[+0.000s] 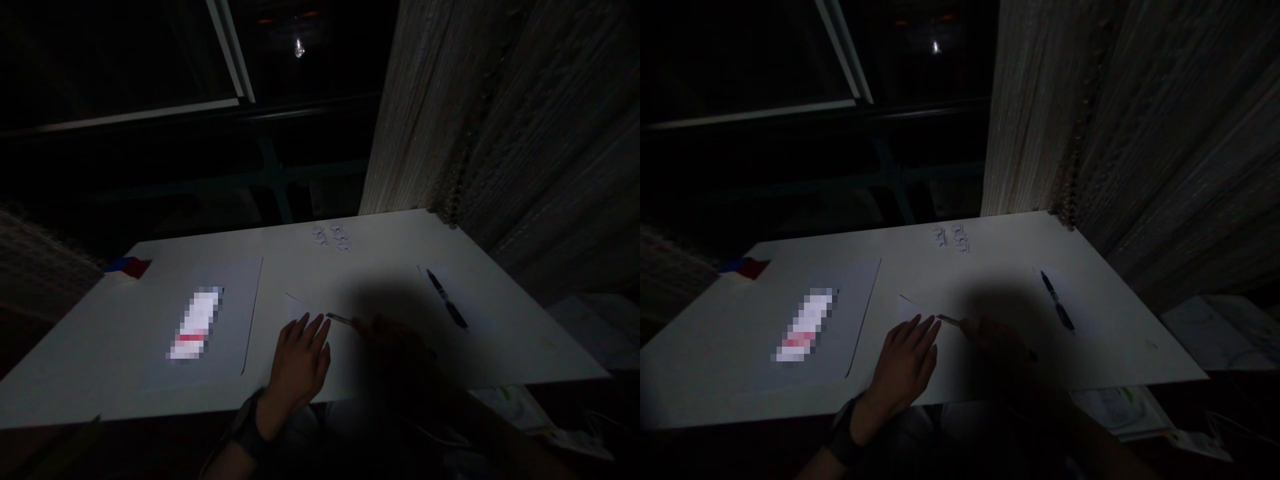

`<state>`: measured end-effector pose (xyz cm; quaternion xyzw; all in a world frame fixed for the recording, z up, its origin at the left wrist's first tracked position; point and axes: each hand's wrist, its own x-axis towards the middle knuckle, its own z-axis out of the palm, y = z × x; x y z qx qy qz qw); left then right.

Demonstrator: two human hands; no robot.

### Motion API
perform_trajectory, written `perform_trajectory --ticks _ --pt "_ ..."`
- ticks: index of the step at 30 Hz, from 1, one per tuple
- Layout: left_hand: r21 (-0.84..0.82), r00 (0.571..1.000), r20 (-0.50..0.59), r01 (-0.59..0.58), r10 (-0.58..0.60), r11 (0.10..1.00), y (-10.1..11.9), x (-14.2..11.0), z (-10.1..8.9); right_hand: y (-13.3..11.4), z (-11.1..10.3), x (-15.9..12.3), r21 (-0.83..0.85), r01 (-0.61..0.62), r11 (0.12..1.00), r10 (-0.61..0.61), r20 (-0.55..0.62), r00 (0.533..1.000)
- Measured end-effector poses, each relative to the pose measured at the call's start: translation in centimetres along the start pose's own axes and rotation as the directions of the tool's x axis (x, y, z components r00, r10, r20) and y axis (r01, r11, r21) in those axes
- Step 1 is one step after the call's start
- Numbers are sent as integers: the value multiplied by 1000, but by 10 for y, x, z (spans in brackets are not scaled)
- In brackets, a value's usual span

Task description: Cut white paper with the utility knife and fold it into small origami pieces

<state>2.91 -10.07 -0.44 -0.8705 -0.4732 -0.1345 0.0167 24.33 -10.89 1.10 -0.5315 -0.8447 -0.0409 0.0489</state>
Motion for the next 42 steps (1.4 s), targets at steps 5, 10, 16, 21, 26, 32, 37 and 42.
perform_trajectory --ticks 5,10,16,21,26,32,37,42 --pt "6 1000 21 2 -2 1000 -1 -1 1 0 4 -3 33 -3 999 4 -16 1000" --pt "-10 1000 15 3 -3 1000 -1 -1 2 0 2 -4 21 -5 1000 5 -2 1000" --pt "-16 1000 5 -12 12 1000 -2 -2 3 -5 -6 0 15 -12 1000 11 41 999" --pt "-12 1000 12 1 -1 1000 -2 -2 2 -6 -2 1 -12 -7 1000 7 32 999" --pt "7 1000 15 -9 9 1000 -3 -2 2 -7 0 0 -26 -17 1000 17 18 1000" --pt "9 1000 -1 -21 21 1000 -3 -2 3 -5 -2 -3 -8 -4 1000 4 28 1000" --pt "14 999 -17 -27 27 1000 -3 -3 3 -3 3 -9 -15 -2 1000 2 -57 998" --pt "5 1000 -14 -19 19 1000 -3 -3 4 -2 1 -8 -33 15 999 -15 -11 1000"
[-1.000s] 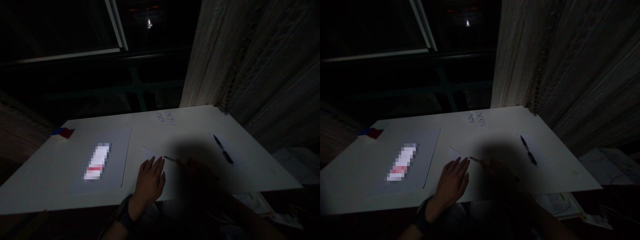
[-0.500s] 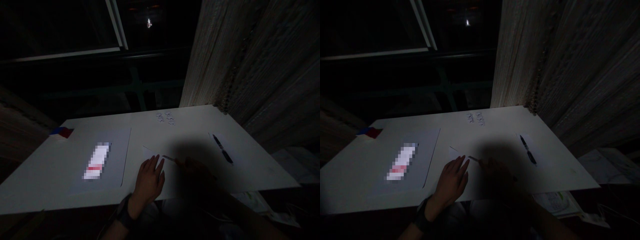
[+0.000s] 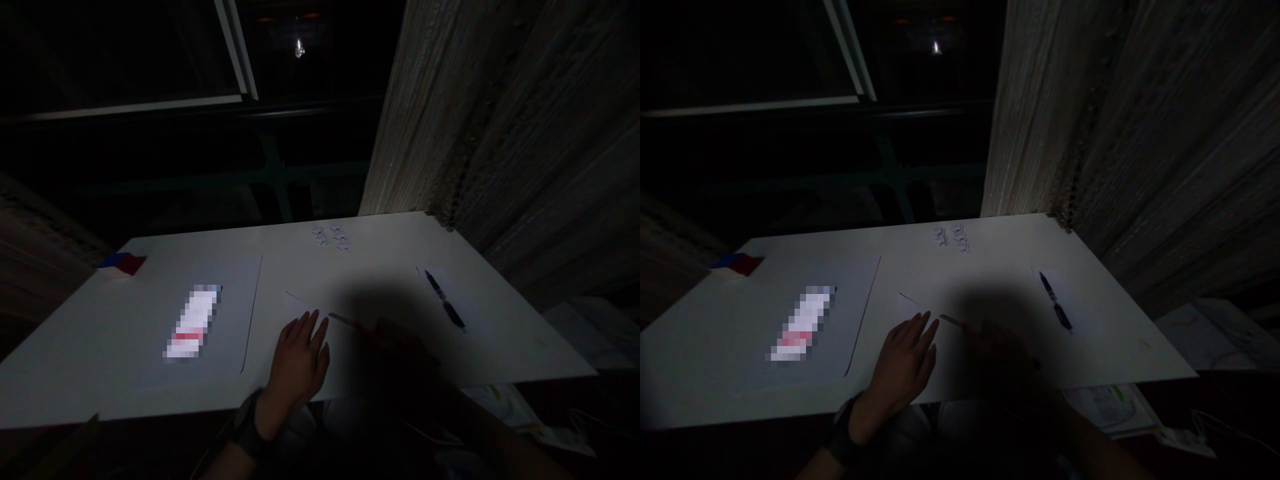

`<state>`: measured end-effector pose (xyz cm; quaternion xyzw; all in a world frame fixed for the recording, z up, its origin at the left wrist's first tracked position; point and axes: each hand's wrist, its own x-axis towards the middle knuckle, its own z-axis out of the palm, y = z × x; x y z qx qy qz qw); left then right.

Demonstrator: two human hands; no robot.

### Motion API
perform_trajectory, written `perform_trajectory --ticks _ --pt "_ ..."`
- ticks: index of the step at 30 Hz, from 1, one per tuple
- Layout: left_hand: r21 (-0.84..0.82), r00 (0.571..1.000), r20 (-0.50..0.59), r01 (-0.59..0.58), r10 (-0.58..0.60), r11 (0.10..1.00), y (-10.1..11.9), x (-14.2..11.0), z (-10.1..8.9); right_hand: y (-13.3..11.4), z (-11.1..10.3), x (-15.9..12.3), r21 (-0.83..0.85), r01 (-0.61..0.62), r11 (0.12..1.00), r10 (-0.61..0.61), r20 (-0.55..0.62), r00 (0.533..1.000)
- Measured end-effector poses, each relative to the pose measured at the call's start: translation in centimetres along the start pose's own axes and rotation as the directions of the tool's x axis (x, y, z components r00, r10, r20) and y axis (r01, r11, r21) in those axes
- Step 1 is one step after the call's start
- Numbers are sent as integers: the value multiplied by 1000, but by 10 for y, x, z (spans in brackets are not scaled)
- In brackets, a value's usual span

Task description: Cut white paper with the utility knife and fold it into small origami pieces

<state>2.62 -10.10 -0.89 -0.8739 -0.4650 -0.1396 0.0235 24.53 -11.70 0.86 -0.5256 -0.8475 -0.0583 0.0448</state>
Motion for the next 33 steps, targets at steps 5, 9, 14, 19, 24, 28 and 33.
perform_trajectory --ticks 5,9,14,19,24,28,33 --pt "-22 1000 -7 8 -8 1000 0 0 1 1 -5 3 32 11 999 -11 11 1000" --pt "-37 1000 -16 7 -8 999 0 0 0 -1 -3 6 31 2 1000 -2 9 1000" --pt "-38 1000 -6 24 -25 999 0 0 0 -4 0 10 62 0 998 -2 25 1000" --pt "-33 999 -21 32 -33 999 0 0 2 -6 2 13 40 -6 999 4 54 999" --pt "-26 1000 -19 7 -8 1000 -1 -1 2 -9 -5 15 48 20 999 -23 47 999" --pt "-14 1000 -18 -2 1 1000 -2 -1 3 -9 -12 16 26 47 999 -48 63 997" --pt "-9 1000 -26 -8 8 1000 -3 -1 7 -6 -8 17 6 66 998 -66 66 996"
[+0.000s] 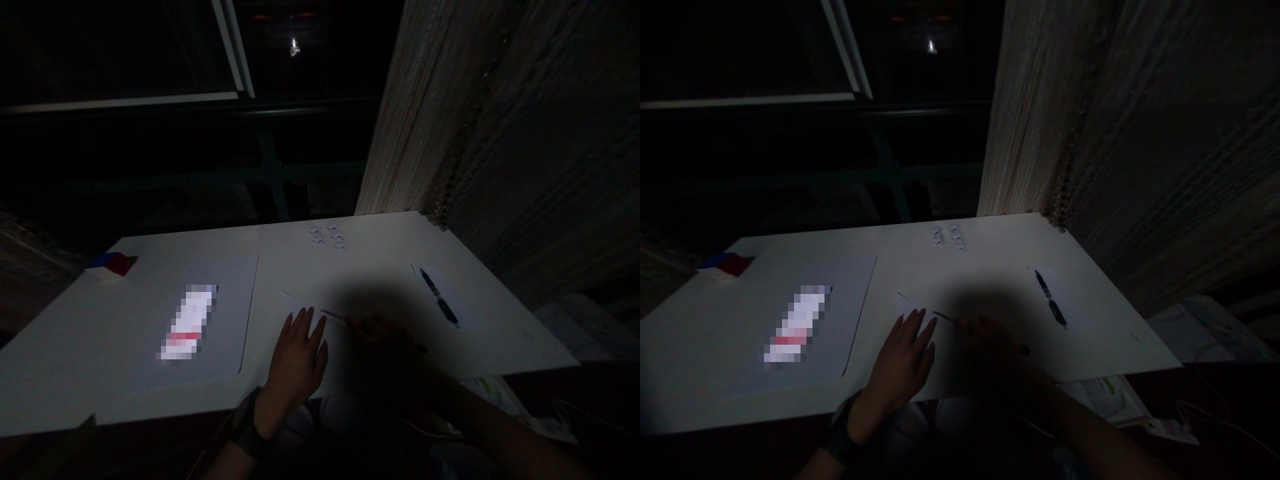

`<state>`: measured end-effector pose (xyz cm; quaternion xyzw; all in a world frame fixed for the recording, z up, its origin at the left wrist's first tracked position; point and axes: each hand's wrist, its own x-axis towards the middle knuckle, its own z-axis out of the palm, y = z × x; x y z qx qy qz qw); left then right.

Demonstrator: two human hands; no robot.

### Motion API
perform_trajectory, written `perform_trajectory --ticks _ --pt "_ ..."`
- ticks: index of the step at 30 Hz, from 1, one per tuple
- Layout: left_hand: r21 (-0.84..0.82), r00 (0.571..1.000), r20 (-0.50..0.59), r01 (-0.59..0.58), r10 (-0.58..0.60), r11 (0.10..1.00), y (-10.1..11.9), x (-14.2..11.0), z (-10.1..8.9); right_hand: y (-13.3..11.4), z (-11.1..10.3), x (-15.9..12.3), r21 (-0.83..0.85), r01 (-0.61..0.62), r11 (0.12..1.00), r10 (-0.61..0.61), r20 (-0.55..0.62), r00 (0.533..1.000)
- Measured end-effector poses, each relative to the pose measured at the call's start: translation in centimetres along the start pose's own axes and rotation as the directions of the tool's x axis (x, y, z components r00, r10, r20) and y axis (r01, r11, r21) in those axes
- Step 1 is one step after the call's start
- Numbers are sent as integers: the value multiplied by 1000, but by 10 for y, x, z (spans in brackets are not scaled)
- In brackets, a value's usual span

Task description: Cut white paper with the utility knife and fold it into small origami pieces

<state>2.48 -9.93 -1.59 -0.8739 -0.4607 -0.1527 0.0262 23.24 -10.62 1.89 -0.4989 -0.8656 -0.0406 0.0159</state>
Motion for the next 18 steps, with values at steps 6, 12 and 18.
perform_trajectory --ticks 6,12,18 --pt "18 1000 13 -4 4 1000 0 0 -1 -4 -8 0 -35 -31 999 33 70 997" --pt "13 1000 -12 -12 12 1000 0 0 -1 -6 -16 0 -30 -23 999 25 85 996" --pt "30 1000 -13 -13 14 999 0 0 0 -5 -12 -2 -11 -13 1000 14 66 998"
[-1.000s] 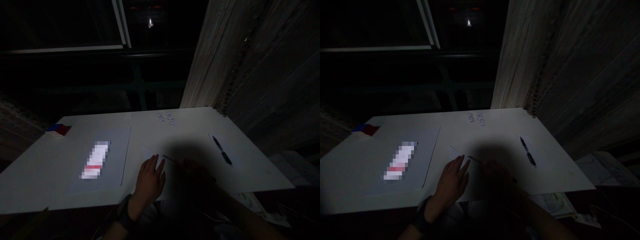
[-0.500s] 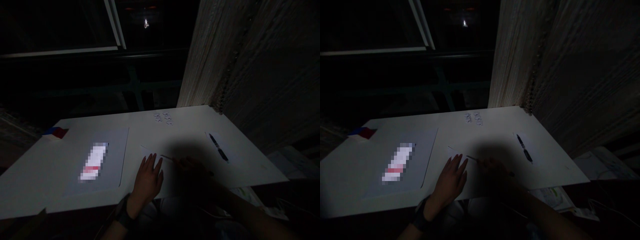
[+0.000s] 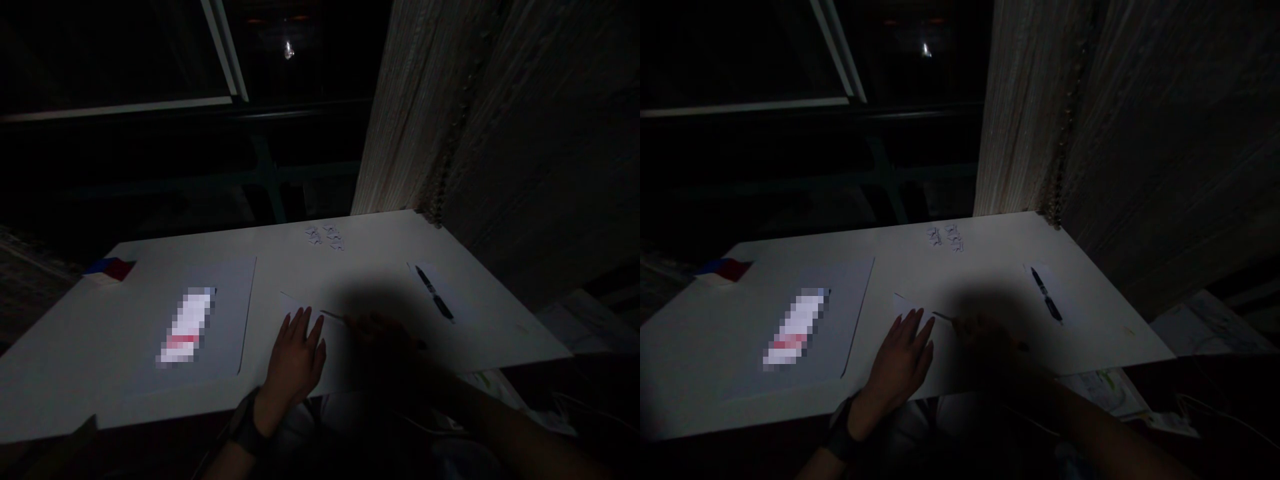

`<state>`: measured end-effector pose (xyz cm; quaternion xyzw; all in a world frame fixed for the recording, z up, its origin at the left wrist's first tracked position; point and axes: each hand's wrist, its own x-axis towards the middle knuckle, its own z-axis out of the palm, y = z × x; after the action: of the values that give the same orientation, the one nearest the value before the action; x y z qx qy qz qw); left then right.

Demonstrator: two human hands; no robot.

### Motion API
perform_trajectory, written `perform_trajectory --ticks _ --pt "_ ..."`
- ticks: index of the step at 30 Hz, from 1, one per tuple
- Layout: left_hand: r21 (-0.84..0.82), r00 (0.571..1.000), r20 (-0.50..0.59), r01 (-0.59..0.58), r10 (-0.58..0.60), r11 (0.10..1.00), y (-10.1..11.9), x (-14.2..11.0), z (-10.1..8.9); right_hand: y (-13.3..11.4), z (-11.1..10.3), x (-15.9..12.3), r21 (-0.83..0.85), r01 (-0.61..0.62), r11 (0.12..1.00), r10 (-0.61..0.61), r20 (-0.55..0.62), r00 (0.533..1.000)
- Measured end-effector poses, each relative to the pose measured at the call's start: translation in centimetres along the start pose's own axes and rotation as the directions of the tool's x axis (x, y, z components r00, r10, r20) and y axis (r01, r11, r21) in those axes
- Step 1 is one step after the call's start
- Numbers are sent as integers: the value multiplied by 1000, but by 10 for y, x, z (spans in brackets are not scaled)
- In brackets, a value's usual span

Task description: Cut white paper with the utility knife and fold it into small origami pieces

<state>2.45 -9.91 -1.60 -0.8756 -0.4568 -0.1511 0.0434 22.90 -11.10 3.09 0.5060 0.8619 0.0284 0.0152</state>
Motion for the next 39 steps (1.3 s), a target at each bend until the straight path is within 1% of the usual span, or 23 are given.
perform_trajectory --ticks 5,8,17,23,26,33,39 --pt "0 1000 14 1 -1 1000 0 0 0 2 0 -2 -1 -9 1000 9 11 1000" --pt "-1 1000 20 1 -1 1000 0 0 0 5 3 -3 15 13 1000 -14 19 1000" --pt "14 999 37 3 -4 1000 0 1 -2 12 15 -10 36 44 998 -43 -34 999" --pt "18 999 32 5 -6 1000 1 1 -2 19 27 -18 31 59 998 -55 -114 992" --pt "19 999 36 6 -7 1000 1 1 -2 19 28 -21 40 61 997 -56 -126 991" --pt "10 999 32 9 -10 1000 1 1 -2 22 27 -24 44 74 996 -70 -95 993" --pt "5 999 29 13 -14 1000 1 1 -2 25 30 -26 55 90 994 -83 -126 989"
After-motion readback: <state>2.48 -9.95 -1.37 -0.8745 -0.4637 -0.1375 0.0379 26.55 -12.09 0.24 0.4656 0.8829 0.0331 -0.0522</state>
